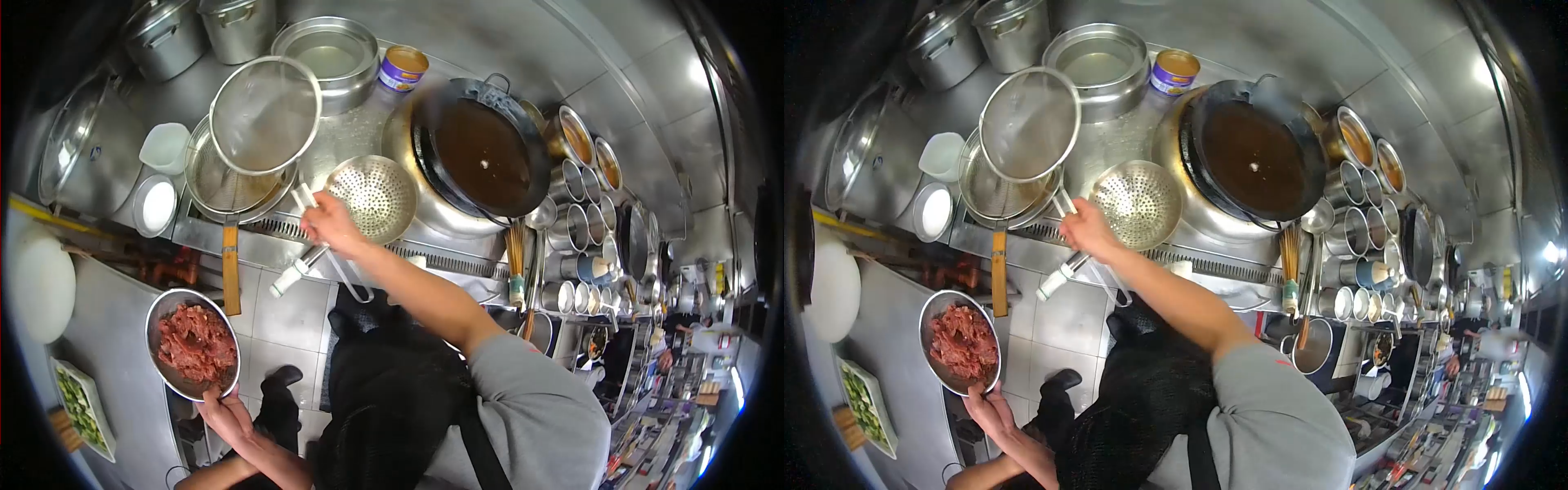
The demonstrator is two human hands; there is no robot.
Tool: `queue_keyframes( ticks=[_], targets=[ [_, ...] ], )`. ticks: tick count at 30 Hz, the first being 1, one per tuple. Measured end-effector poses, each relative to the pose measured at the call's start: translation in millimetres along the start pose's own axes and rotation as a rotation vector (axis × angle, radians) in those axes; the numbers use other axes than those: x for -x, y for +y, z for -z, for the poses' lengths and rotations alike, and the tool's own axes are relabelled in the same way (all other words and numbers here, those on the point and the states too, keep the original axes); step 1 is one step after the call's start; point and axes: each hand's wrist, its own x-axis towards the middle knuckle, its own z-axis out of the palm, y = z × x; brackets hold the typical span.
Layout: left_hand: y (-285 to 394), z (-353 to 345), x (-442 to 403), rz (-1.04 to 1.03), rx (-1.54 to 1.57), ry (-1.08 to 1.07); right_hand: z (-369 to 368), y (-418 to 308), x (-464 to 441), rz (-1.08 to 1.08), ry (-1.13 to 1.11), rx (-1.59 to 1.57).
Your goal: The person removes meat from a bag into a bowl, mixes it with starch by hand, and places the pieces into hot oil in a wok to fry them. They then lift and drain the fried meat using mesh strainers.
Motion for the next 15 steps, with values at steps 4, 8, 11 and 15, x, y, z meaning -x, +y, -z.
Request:
queue_keyframes(
  ticks=[4, 8, 11, 15],
  targets=[
    [-4, 10, -21, 0.104, -0.086, -0.211, 113, -67, 95, 0.109, 0.307, 0.256],
    [-10, -34, -10, 0.093, -0.144, -0.259, 279, -119, 207, 0.279, 0.775, 0.995],
    [-11, -95, 27, 0.046, -0.091, -0.172, 401, -144, 262, 0.265, 0.943, 1.391],
    [-33, -124, 55, 0.039, -0.109, -0.195, 471, -183, 260, -0.021, 1.114, 1.526]
  ],
)
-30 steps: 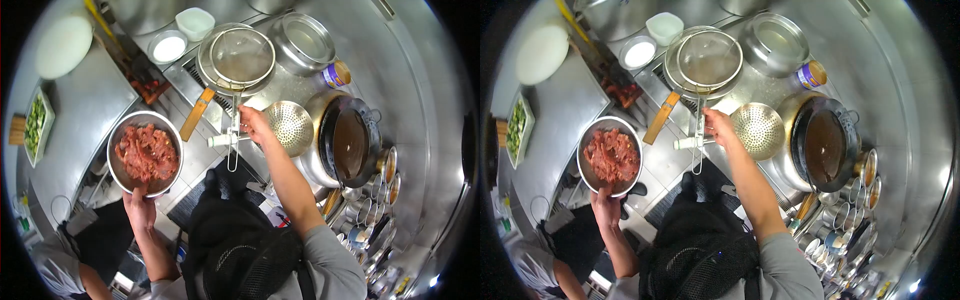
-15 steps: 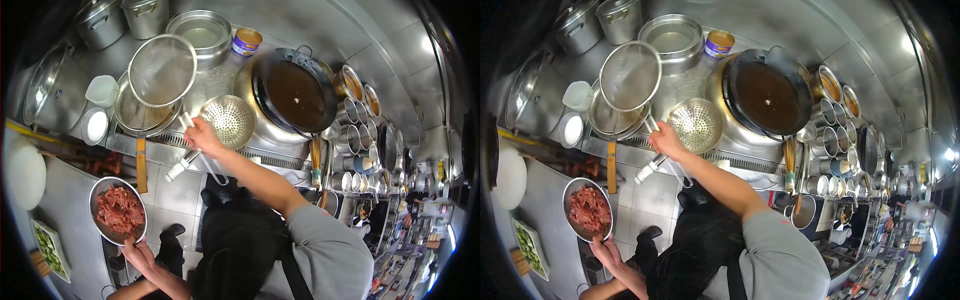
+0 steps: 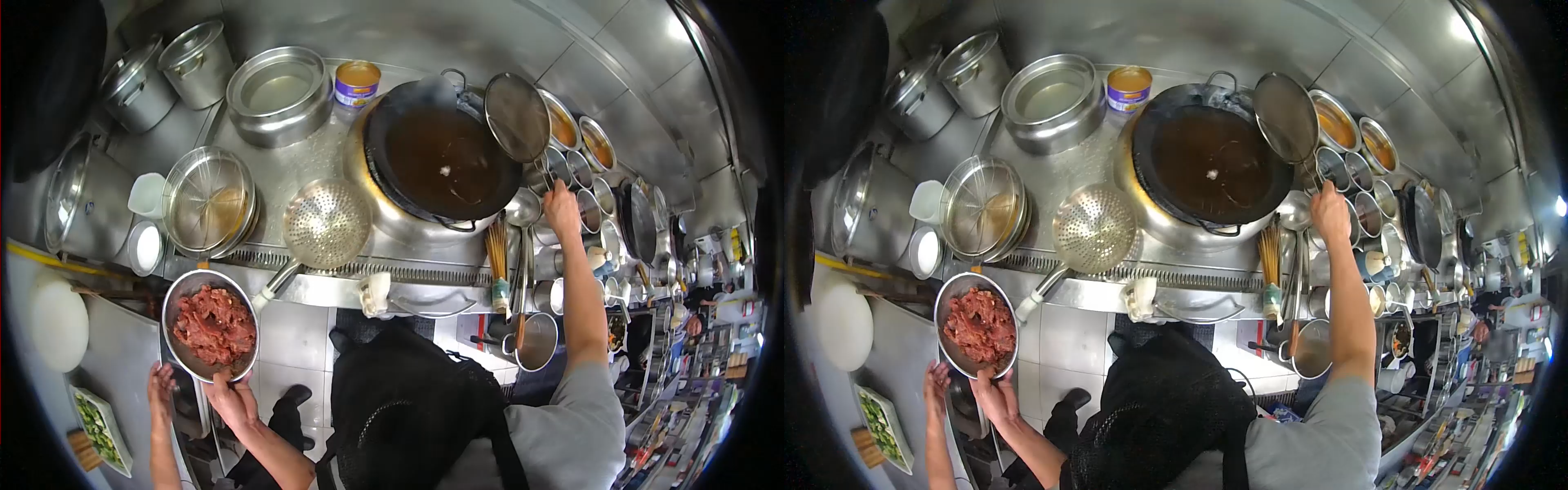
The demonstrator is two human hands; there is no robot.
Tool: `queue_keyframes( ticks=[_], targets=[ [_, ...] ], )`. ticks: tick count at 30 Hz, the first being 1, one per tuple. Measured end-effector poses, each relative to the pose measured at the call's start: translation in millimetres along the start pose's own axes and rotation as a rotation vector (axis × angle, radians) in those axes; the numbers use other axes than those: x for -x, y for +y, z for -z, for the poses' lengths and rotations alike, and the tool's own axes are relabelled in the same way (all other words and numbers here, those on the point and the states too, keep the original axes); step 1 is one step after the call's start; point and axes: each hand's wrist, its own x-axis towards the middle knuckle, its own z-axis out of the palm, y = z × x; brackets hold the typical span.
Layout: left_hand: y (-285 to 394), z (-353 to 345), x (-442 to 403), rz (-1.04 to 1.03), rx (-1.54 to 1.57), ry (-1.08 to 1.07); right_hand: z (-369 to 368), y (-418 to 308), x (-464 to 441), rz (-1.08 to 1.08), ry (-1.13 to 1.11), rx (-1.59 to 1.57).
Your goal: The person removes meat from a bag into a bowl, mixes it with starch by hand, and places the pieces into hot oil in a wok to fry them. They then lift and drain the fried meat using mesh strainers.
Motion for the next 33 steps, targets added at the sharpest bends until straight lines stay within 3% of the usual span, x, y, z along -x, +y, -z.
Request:
queue_keyframes(
  ticks=[3, 9, 13, 15, 18, 21, 29, 33],
  targets=[
    [4, -51, 41, 0.047, -0.045, 0.062, -34, 34, -60, 0.089, -0.053, 0.051],
    [-23, -104, 98, 0.028, 0.008, 0.075, -122, 21, -121, 0.235, -0.332, -0.241],
    [-34, -128, 120, 0.047, 0.016, 0.081, -93, -25, -106, 0.027, -0.764, -0.587],
    [-40, -126, 123, 0.06, 0.02, 0.026, -106, -28, -99, 0.016, -0.821, -0.694],
    [-39, -136, 130, 0.045, 0.038, 0.023, -107, -37, -85, -0.227, -1.107, -1.045],
    [-34, -140, 128, 0.042, 0.017, 0.005, -101, -45, -70, -0.305, -1.182, -1.185],
    [-30, -136, 110, 0.067, 0.006, -0.038, -86, -45, -67, -0.297, -1.028, -1.239],
    [-30, -140, 105, 0.071, -0.003, -0.023, -66, -7, -91, 0.132, -0.416, -0.634]
  ],
)
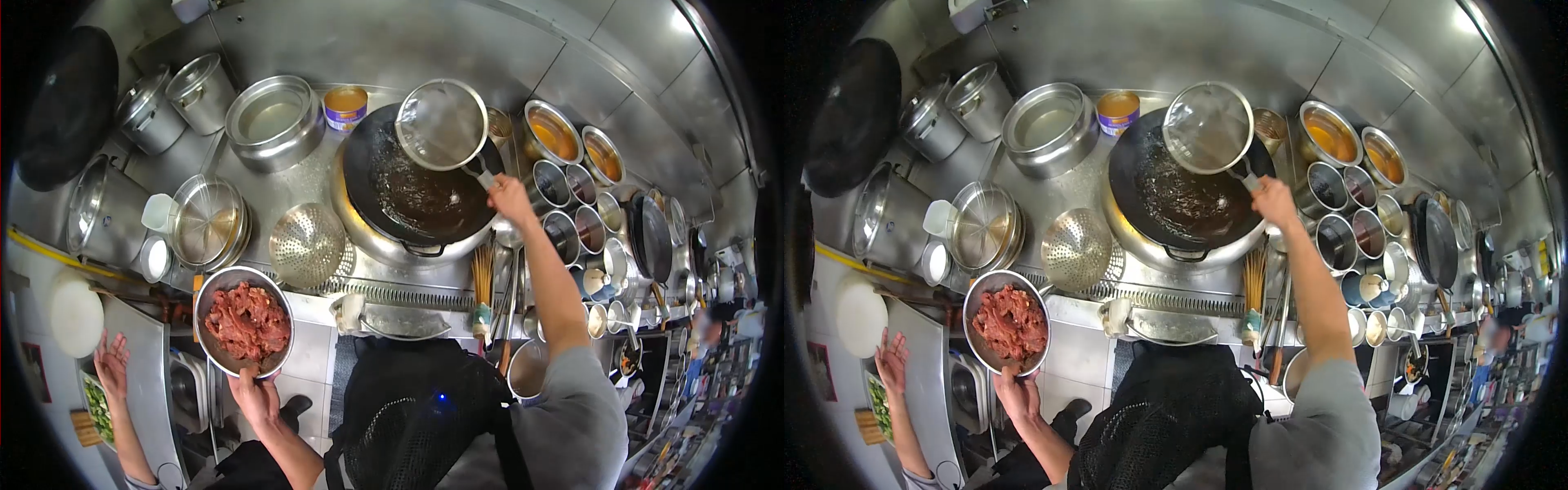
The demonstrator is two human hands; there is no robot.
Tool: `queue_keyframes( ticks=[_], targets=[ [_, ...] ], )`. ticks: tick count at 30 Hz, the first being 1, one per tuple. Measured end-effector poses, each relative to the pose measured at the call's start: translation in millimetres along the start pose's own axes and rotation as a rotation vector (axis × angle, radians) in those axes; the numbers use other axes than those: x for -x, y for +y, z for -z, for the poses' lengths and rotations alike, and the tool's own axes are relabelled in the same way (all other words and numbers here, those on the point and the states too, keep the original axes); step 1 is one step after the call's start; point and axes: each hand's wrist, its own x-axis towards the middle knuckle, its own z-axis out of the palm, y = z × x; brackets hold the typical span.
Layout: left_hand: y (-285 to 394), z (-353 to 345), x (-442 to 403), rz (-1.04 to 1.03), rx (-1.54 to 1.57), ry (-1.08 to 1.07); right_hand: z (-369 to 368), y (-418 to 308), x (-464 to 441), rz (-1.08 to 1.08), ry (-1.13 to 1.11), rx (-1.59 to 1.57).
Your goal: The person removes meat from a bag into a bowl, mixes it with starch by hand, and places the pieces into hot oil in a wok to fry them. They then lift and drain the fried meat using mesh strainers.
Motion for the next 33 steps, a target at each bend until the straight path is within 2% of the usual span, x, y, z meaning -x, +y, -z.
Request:
queue_keyframes(
  ticks=[2, 4, 7, 10, 12, 14, 15, 19, 21, 22, 24, 25, 27, 28, 30, 32, 33],
  targets=[
    [0, -3, -1, -0.004, 0.0, -0.028, 21, 17, -4, 0.208, 0.241, 0.317],
    [-4, -3, -5, 0.004, -0.004, -0.015, 47, 18, -11, 0.048, 0.196, 0.51],
    [-6, -10, -8, 0.017, -0.013, 0.012, 76, 19, -20, -0.045, 0.131, 0.663],
    [-5, -19, -8, 0.033, -0.033, 0.026, 89, 30, -25, -0.002, 0.058, 0.743],
    [-6, -20, -8, 0.038, -0.047, 0.025, 91, 41, -20, -0.049, 0.026, 0.741],
    [-10, -17, -12, 0.016, -0.02, 0.002, 93, 63, -14, 0.091, -0.081, 0.663],
    [-11, -19, -12, 0.021, -0.018, 0.005, 93, 60, -4, 0.06, -0.119, 0.603],
    [-11, -23, -15, 0.002, 0.004, 0.008, 70, 73, 32, 0.229, -0.105, 0.526],
    [-10, -22, -16, 0.0, -0.003, 0.009, 53, 48, 47, -0.071, -0.256, 0.394],
    [-6, -26, -16, 0.009, -0.004, -0.005, 44, 42, 54, -0.071, -0.254, 0.395],
    [-10, -16, -19, 0.018, -0.003, -0.017, 28, 29, 65, -0.265, -0.369, 0.102],
    [-9, -17, -19, 0.02, -0.002, -0.02, 19, 20, 70, -0.263, -0.368, 0.102],
    [-8, -15, -17, 0.02, -0.002, -0.022, 5, -1, 77, -0.388, -0.408, -0.107],
    [-9, -11, -18, 0.022, -0.006, -0.03, -1, -2, 77, -0.384, -0.406, -0.108],
    [-8, -10, -15, 0.018, -0.008, -0.036, -16, -1, 73, -0.434, -0.504, -0.364],
    [-4, -13, -11, 0.006, 0.002, -0.022, -24, -21, 74, -0.464, -0.5, -0.387],
    [-2, -13, -9, 0.0, 0.004, -0.023, -31, -21, 71, -0.485, -0.519, -0.505]
  ],
)
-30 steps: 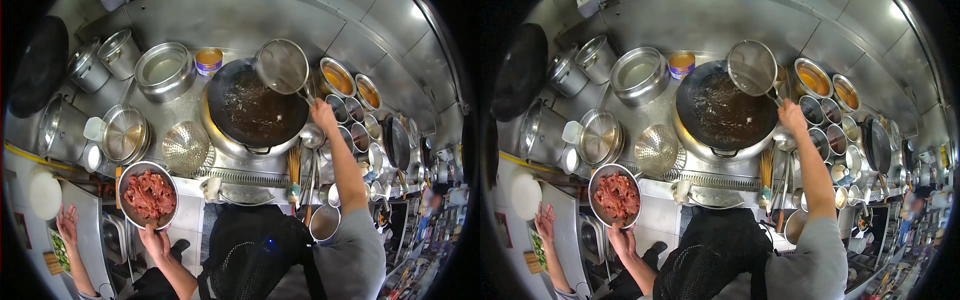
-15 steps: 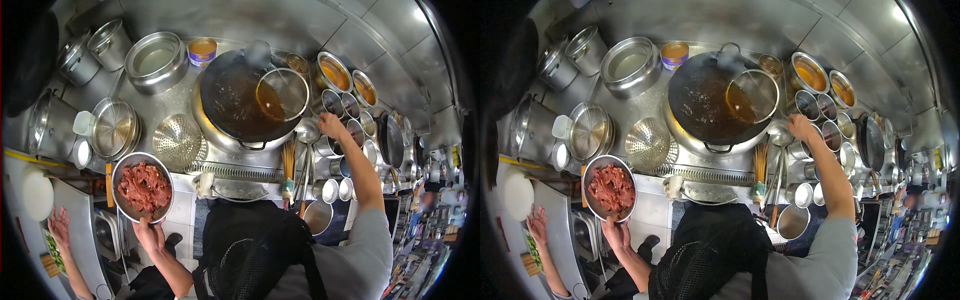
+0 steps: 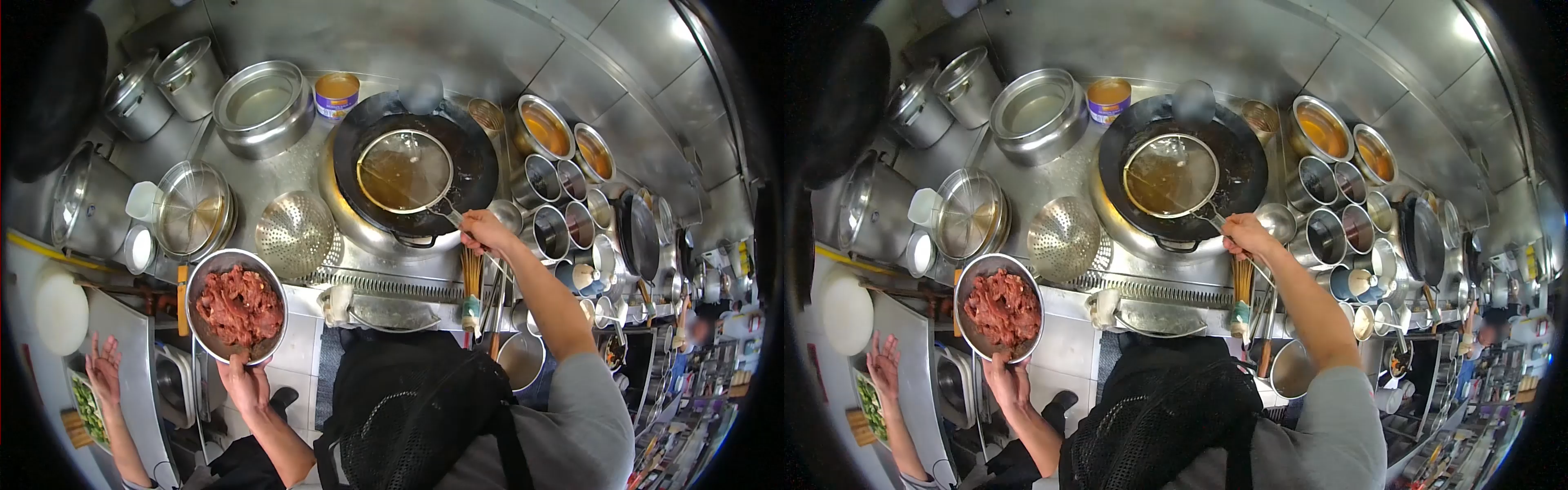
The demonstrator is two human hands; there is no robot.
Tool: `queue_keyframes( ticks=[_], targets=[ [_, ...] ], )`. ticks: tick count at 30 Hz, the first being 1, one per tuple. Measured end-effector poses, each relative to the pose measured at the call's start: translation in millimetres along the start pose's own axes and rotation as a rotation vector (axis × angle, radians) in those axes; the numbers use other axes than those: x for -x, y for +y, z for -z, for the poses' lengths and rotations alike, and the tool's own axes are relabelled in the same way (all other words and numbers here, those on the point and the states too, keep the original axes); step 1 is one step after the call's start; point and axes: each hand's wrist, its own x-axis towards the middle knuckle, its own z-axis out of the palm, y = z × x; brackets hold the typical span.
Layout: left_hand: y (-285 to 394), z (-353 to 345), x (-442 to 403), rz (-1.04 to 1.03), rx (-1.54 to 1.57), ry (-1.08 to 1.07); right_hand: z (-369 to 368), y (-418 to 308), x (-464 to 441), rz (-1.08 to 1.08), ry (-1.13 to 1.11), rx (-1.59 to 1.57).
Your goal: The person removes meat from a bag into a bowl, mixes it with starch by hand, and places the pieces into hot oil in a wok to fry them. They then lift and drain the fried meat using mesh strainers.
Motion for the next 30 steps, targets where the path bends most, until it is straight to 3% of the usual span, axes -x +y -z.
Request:
queue_keyframes(
  ticks=[7, 11, 13, 15, 19, 23, 27, 29, 30],
  targets=[
    [6, 4, 12, -0.006, -0.017, -0.017, -19, -15, -27, 0.043, -0.079, -0.173],
    [2, 10, 17, -0.048, -0.012, 0.022, 3, -20, -50, 0.243, 0.079, -0.125],
    [-2, 20, 16, -0.04, -0.022, 0.022, 30, -21, -62, 0.343, 0.385, 0.309],
    [-2, 16, 19, -0.041, -0.03, 0.04, 70, -10, -79, 0.637, 0.682, 0.7],
    [-7, 20, 21, -0.039, -0.035, 0.026, 99, -50, -39, 0.32, 0.86, 1.005],
    [-11, 13, 25, -0.029, -0.017, 0.058, 120, -51, -42, 0.227, 0.746, 1.087],
    [-17, 9, 24, -0.039, -0.004, 0.05, 140, -16, -86, 0.551, 0.504, 0.934],
    [-17, 4, 22, -0.039, 0.0, 0.046, 127, -12, -97, 0.549, 0.486, 0.893],
    [-17, 1, 22, -0.035, 0.003, 0.04, 113, -19, -91, 0.398, 0.375, 0.787]
  ],
)
